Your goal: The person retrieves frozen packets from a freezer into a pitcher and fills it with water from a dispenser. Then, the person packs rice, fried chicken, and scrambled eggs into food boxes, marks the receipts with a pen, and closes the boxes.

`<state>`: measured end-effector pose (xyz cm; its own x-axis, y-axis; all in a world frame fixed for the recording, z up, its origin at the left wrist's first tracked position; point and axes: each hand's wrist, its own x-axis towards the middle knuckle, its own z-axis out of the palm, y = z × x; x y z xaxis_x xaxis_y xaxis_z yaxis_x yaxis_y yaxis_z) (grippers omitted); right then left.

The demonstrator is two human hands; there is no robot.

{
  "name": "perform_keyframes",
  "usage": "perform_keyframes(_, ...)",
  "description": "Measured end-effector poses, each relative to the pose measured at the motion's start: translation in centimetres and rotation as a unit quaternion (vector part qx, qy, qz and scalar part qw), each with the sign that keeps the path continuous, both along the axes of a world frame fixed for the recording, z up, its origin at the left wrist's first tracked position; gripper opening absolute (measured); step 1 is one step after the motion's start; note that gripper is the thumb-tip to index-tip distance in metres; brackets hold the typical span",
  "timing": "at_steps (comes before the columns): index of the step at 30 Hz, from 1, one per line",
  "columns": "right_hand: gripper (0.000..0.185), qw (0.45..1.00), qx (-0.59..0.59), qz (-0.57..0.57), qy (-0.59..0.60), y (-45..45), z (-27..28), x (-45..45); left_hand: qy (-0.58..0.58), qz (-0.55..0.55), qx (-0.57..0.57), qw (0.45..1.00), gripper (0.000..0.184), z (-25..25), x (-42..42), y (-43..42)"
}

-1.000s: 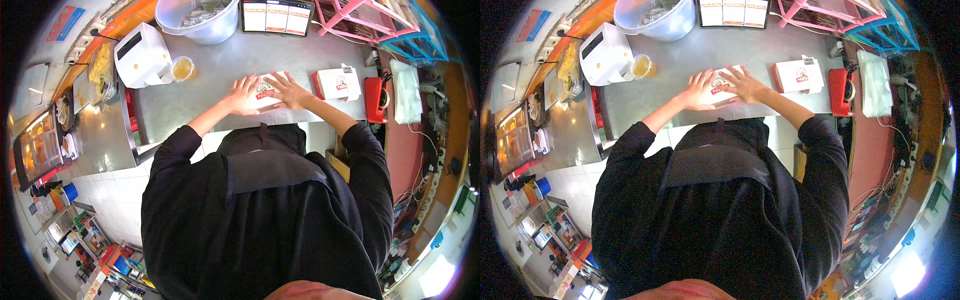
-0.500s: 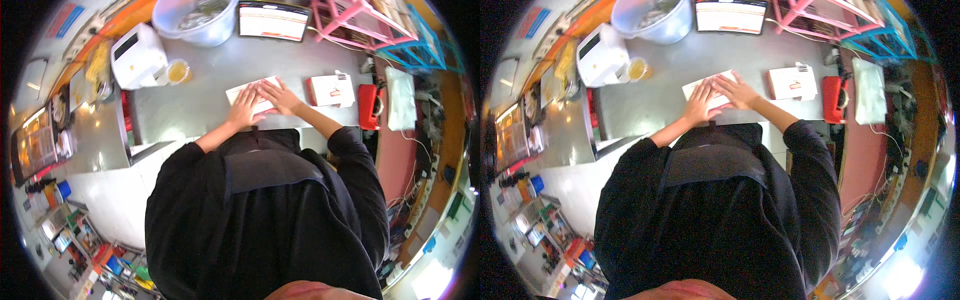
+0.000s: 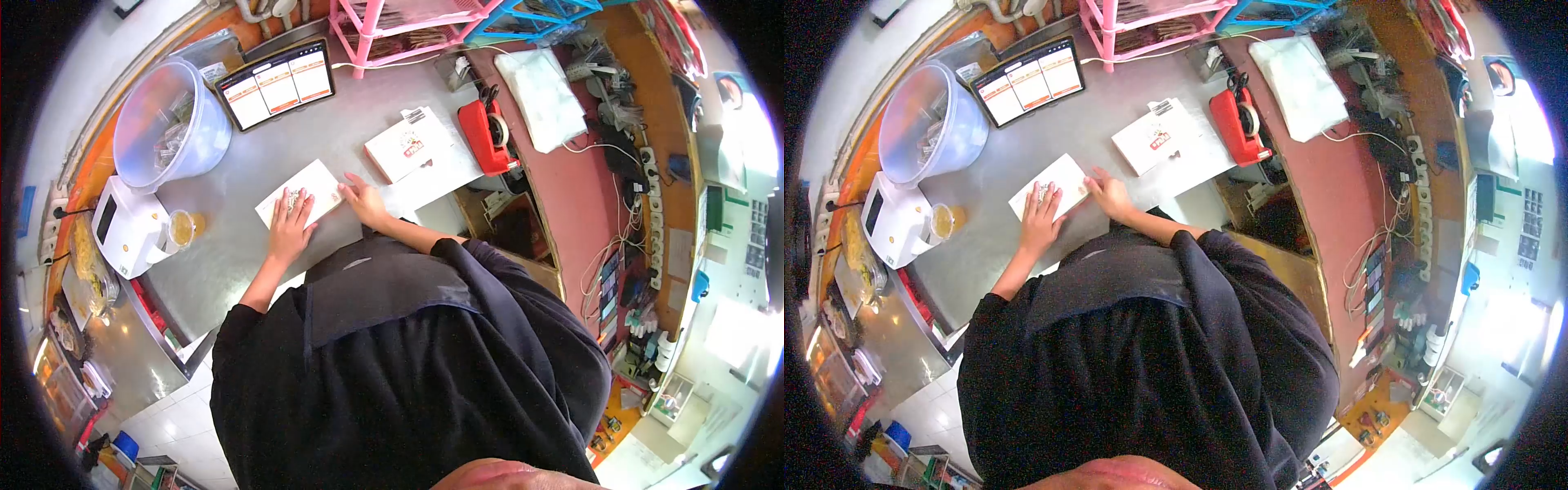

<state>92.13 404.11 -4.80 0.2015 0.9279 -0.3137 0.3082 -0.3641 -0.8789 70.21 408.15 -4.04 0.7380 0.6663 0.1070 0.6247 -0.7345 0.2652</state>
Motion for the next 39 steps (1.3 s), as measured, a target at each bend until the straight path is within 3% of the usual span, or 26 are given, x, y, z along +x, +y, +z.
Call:
perform_keyframes(3, 0.036, 0.998, 0.035, -0.032, -0.043, 0.3, 0.1, -1.0, 0.009, 0.005, 0.014, 1.0, 0.064, -0.4, 0.6, 0.2)
perform_keyframes(6, 0.035, 0.989, 0.148, -0.015, -0.016, 0.4, -4.8, -0.9, 0.009, 0.01, 0.026, 1.0, 0.063, -0.7, 0.7, 0.0)
perform_keyframes(9, 0.035, 0.993, -0.064, 0.071, 0.063, 1.7, -4.0, 0.3, 0.01, 0.003, 0.046, 0.999, 0.059, -1.2, 0.5, -0.1)
perform_keyframes(12, 0.033, 0.974, 0.126, 0.024, -0.186, 1.1, -3.0, 3.1, 0.0, -0.002, 0.071, 0.998, 0.054, -1.8, 0.7, -0.4)
perform_keyframes(13, 0.033, 0.999, 0.004, -0.034, -0.043, 0.9, 1.9, 6.3, -0.003, 0.0, 0.078, 0.997, 0.052, -1.9, 0.6, -0.6)
perform_keyframes(14, 0.033, 0.97, 0.08, -0.089, -0.212, -1.2, 0.2, 11.1, -0.015, -0.001, 0.082, 0.997, 0.05, -2.2, 0.8, -0.6)
perform_keyframes(15, 0.035, 0.912, 0.18, -0.172, -0.327, -2.2, 5.9, 14.5, -0.021, 0.0, 0.086, 0.996, 0.049, -2.5, 1.1, -0.7)
perform_keyframes(16, 0.035, 0.927, 0.179, -0.245, -0.221, -3.4, 5.7, 20.0, -0.019, 0.008, 0.091, 0.996, 0.047, -2.3, 0.7, -0.8)
perform_keyframes(17, 0.037, 0.894, -0.05, -0.213, -0.39, -3.8, 10.0, 22.7, -0.03, 0.006, 0.089, 0.996, 0.047, -1.9, 0.7, -0.9)
perform_keyframes(18, 0.039, 0.698, -0.064, -0.086, -0.708, -5.8, 6.8, 26.1, -0.043, 0.003, 0.088, 0.995, 0.048, -1.6, 0.9, -0.8)
perform_keyframes(19, 0.042, 0.73, 0.063, -0.218, -0.644, -6.9, 2.2, 30.3, -0.041, 0.002, 0.096, 0.995, 0.047, -1.3, 0.9, -0.8)
perform_keyframes(20, 0.042, 0.844, -0.034, -0.172, -0.506, -7.4, 1.4, 32.9, -0.043, -0.001, 0.104, 0.994, 0.047, -1.2, 1.0, -0.8)
perform_keyframes(21, 0.043, 0.87, -0.046, -0.125, -0.475, -7.6, 1.6, 33.9, -0.045, 0.0, 0.11, 0.993, 0.047, -1.2, 0.8, -0.7)
perform_keyframes(22, 0.042, 0.887, -0.025, -0.151, -0.435, -7.4, 2.1, 34.3, -0.048, -0.004, 0.114, 0.992, 0.046, -1.1, 0.7, -0.8)
perform_keyframes(24, 0.037, 0.956, -0.121, -0.214, -0.159, -6.9, 0.4, 37.3, -0.06, -0.009, 0.118, 0.991, 0.046, -1.2, 0.6, -0.6)
perform_keyframes(28, 0.021, 0.958, -0.144, -0.247, 0.003, -6.1, 4.8, 36.2, -0.077, -0.009, 0.117, 0.99, 0.047, -2.6, 0.5, -0.5)
perform_keyframes(30, 0.019, 0.954, -0.067, -0.279, 0.085, -7.1, 7.4, 35.2, -0.081, -0.005, 0.121, 0.989, 0.046, -2.6, 0.6, -0.5)
perform_keyframes(31, 0.016, 0.964, -0.051, -0.26, -0.023, -9.3, 3.7, 39.2, -0.089, -0.006, 0.118, 0.989, 0.046, -2.5, 1.0, -0.3)
perform_keyframes(34, 0.013, 0.948, -0.141, -0.276, 0.07, -13.6, 7.8, 36.2, -0.108, -0.003, 0.103, 0.989, 0.045, -2.3, 0.6, -0.2)
perform_keyframes(37, 0.018, 0.925, -0.15, -0.34, 0.077, -15.8, 2.2, 35.6, -0.159, 0.009, 0.078, 0.984, 0.038, -2.8, 0.5, -0.3)
perform_keyframes(38, 0.02, 0.922, -0.191, -0.311, -0.131, -15.6, 0.2, 36.1, -0.172, 0.016, 0.07, 0.982, 0.035, -3.0, 0.4, -0.4)
perform_keyframes(39, 0.021, 0.877, -0.221, -0.269, -0.332, -14.5, -1.8, 36.8, -0.185, 0.021, 0.065, 0.98, 0.031, -3.0, 0.3, -0.4)
